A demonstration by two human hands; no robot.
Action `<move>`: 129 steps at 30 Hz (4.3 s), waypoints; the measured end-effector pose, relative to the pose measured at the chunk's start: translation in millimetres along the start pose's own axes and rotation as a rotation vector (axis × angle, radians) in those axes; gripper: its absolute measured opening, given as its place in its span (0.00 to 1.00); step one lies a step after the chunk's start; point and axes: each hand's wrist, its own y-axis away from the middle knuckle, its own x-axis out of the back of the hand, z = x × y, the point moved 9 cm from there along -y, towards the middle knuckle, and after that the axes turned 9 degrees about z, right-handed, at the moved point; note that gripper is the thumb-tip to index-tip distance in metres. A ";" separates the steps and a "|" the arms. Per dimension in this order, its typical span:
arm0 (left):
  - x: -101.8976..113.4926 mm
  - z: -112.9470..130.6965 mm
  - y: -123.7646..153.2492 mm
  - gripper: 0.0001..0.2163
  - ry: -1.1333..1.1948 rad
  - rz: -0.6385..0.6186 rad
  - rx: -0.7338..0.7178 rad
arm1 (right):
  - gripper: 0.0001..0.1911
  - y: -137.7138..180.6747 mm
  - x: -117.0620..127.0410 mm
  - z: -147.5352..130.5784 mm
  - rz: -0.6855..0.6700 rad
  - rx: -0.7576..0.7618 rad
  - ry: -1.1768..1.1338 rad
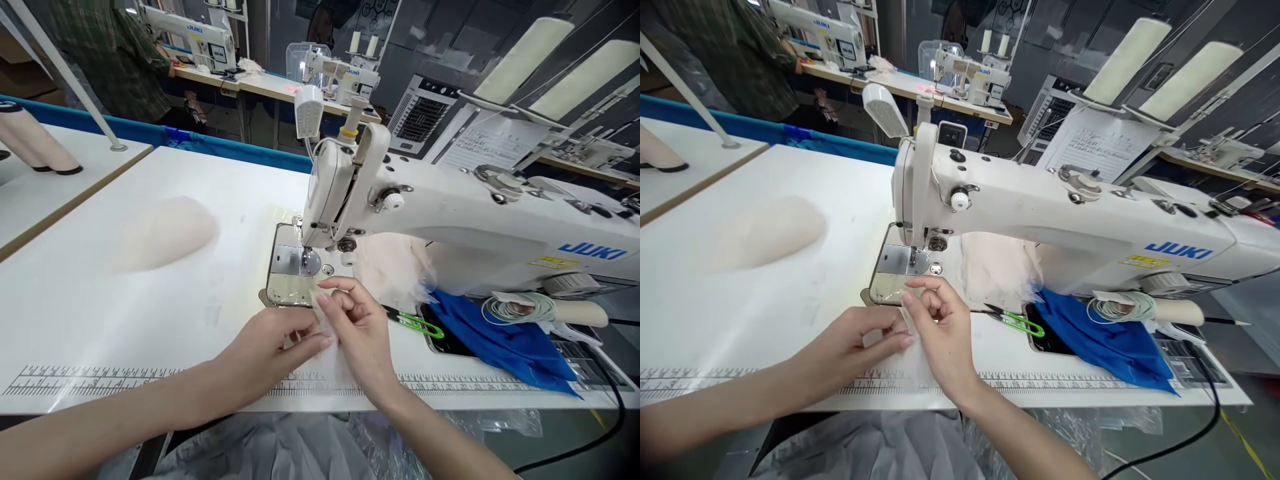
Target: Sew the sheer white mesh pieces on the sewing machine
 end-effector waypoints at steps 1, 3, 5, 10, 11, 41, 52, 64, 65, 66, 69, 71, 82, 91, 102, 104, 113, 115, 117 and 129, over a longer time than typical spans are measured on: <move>2.6 0.2 -0.1 0.18 0.027 -0.004 -0.009 | 0.08 -0.4 1.9 -1.5 -0.002 0.002 -0.001; 10.3 -0.5 0.5 0.19 0.073 -0.015 -0.010 | 0.08 -1.3 5.3 -2.4 -0.019 -0.009 -0.011; 20.0 -1.0 1.8 0.19 0.106 -0.005 0.004 | 0.09 -1.6 5.7 -1.0 -0.057 -0.030 -0.018; 24.5 0.4 4.2 0.21 0.319 -0.011 0.050 | 0.10 0.3 0.6 2.0 -0.120 -0.043 -0.029; 22.4 -1.1 4.1 0.18 0.362 -0.012 0.068 | 0.10 0.9 -0.9 1.6 -0.129 -0.038 -0.034; -14.0 69.7 48.5 0.10 -0.502 0.236 -0.858 | 0.19 4.2 -1.6 33.8 -0.079 -0.368 -0.329; 30.7 32.1 22.7 0.04 -0.539 0.450 -0.541 | 0.18 12.8 -0.5 26.9 -0.158 -0.271 -0.229; 64.7 -25.1 27.1 0.11 0.373 0.218 0.199 | 0.23 5.9 11.1 30.4 -0.363 -0.312 -0.125; 62.1 -31.3 29.8 0.11 0.397 0.202 0.234 | 0.24 6.9 6.5 31.8 -0.414 -0.339 -0.116; 59.5 -36.4 32.5 0.11 0.411 0.191 0.257 | 0.25 7.3 1.6 32.9 -0.456 -0.355 -0.092; 54.2 -46.0 40.4 0.11 0.434 0.179 0.291 | 0.21 -0.1 -9.2 34.3 -0.484 -0.304 0.081; 56.1 -48.4 44.9 0.12 0.443 0.187 0.305 | 0.14 -8.1 -15.2 32.7 -0.466 -0.243 0.179; 55.9 -4.7 11.1 0.26 -0.412 0.147 -0.017 | 0.07 -15.3 -41.1 18.1 -0.583 -0.171 0.369; 39.1 22.7 3.4 0.24 -0.634 0.299 -0.224 | 0.13 -24.9 -25.7 3.1 -0.387 0.049 0.579; 37.5 -20.2 -8.0 0.09 -0.106 -0.049 0.100 | 0.13 -14.7 -28.5 4.2 -0.457 0.073 0.562; 40.8 -23.0 -11.5 0.09 -0.036 -0.047 0.133 | 0.13 -16.0 -28.4 6.9 -0.514 0.025 0.525; 46.7 -20.2 -28.8 0.11 -0.190 0.071 0.042 | 0.08 -32.7 -23.4 18.4 -0.577 -0.112 0.480; 47.0 -22.6 -34.0 0.10 -0.293 0.075 0.020 | 0.07 -36.0 -22.6 17.2 -0.562 -0.088 0.473; 47.9 -22.5 -37.8 0.08 -0.397 0.094 -0.025 | 0.06 -38.3 -21.0 14.6 -0.529 -0.028 0.485; 42.1 -16.0 -27.8 0.09 -0.457 0.318 -0.439 | 0.06 -26.5 -13.8 -7.3 -0.294 0.548 0.544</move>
